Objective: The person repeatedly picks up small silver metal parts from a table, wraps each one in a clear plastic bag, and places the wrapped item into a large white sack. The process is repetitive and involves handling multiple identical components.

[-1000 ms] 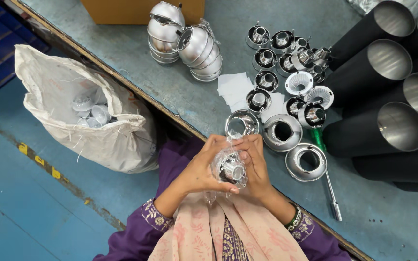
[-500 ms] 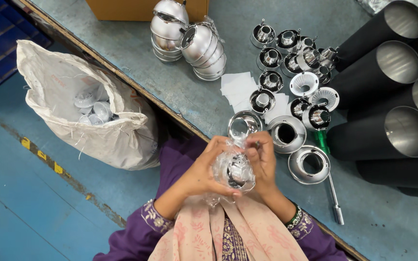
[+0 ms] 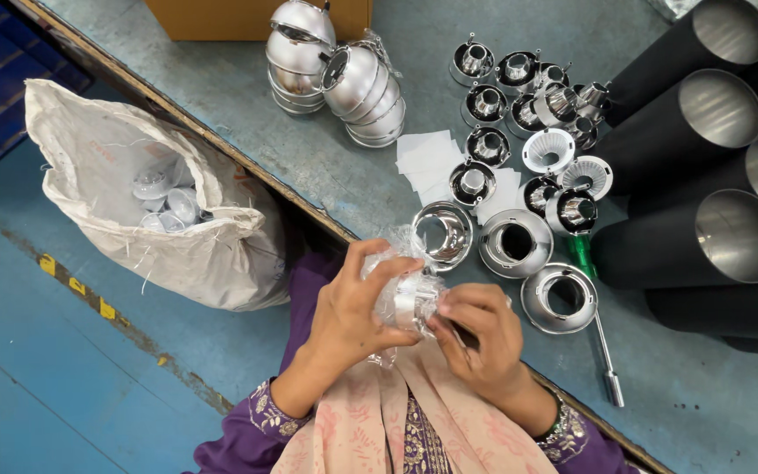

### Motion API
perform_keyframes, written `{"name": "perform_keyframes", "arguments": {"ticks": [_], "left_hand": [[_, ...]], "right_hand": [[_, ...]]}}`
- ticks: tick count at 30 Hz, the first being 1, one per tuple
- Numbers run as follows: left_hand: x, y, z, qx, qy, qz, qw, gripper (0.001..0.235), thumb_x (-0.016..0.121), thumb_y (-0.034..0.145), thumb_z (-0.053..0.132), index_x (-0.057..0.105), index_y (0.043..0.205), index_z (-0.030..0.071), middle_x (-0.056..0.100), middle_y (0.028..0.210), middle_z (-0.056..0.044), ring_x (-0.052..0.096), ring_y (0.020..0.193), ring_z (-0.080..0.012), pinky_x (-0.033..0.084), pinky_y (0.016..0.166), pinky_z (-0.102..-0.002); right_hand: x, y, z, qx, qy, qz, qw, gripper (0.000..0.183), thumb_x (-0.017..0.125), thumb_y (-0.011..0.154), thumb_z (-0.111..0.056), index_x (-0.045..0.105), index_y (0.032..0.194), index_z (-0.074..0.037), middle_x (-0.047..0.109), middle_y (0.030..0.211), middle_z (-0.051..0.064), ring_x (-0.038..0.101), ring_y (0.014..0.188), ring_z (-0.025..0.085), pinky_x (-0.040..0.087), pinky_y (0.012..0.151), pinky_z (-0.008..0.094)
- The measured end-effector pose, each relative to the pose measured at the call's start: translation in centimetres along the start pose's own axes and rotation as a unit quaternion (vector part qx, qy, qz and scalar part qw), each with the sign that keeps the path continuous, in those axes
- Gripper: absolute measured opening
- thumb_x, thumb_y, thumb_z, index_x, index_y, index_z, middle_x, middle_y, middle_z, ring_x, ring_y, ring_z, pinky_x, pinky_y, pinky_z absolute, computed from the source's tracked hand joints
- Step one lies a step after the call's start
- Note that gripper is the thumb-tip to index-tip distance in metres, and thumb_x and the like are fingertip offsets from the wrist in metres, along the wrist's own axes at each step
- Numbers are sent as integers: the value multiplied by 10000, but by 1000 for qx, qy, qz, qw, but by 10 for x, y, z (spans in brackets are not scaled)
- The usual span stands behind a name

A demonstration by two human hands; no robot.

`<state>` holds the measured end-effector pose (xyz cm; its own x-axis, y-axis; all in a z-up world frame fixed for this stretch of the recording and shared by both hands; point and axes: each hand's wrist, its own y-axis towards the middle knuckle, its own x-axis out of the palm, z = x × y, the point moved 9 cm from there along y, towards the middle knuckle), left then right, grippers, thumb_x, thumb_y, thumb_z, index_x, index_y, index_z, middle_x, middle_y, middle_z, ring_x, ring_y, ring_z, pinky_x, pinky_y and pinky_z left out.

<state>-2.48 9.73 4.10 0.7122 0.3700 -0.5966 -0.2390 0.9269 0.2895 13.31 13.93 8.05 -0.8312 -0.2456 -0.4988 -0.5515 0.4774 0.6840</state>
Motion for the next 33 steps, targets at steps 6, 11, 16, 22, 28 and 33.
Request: {"name": "perform_keyframes", "arguments": {"ticks": [6,11,16,22,28,33], "left_hand": [[-4,1,0,9,3,28,1000,856,971,502,343,614,1277,276,518,1316,-131,694,970,-355,583,716,-404],[1,0,-7,-24,9,9,1000,862,979,487,339,623,1271,297,528,1321,-116,692,898,-321,573,683,-403],[2,-1,-4,-1,20,15,1000,902,963,435,274,627,1271,289,533,1320,-114,678,990,-329,571,709,-404],[0,-3,-5,-8,21,10,1000,874,966,441,272,642,1252,271,534,1314,-121,675,989,-332,567,705,-405],[-2,-4,6,34,-1,21,999,830,954,450,328,660,1222,245,540,1298,-121,674,1043,-339,572,751,-408],[6,-4,1,3,-70,16,997,806,950,509,356,653,1250,243,540,1324,-128,704,1046,-305,597,818,-390]], "right_hand": [[7,-7,6,54,19,-9,998,342,835,835,-73,634,1110,-49,679,1103,114,650,889,214,534,690,277],[7,-3,6,29,-6,-9,1000,332,849,817,-82,658,1086,-50,684,1045,93,642,848,222,510,686,312],[2,9,3,-46,-21,-12,999,287,875,752,-91,684,962,-57,679,906,76,637,746,234,481,649,329],[0,1,16,-4,28,-19,999,224,771,747,1,674,942,-50,691,923,73,683,822,217,525,724,316],[15,-41,74,242,375,-9,895,82,660,886,42,639,961,16,647,1022,125,628,907,168,522,843,291],[34,-64,99,298,582,80,752,56,639,908,-6,602,949,6,603,980,121,601,871,186,505,802,322]]}}
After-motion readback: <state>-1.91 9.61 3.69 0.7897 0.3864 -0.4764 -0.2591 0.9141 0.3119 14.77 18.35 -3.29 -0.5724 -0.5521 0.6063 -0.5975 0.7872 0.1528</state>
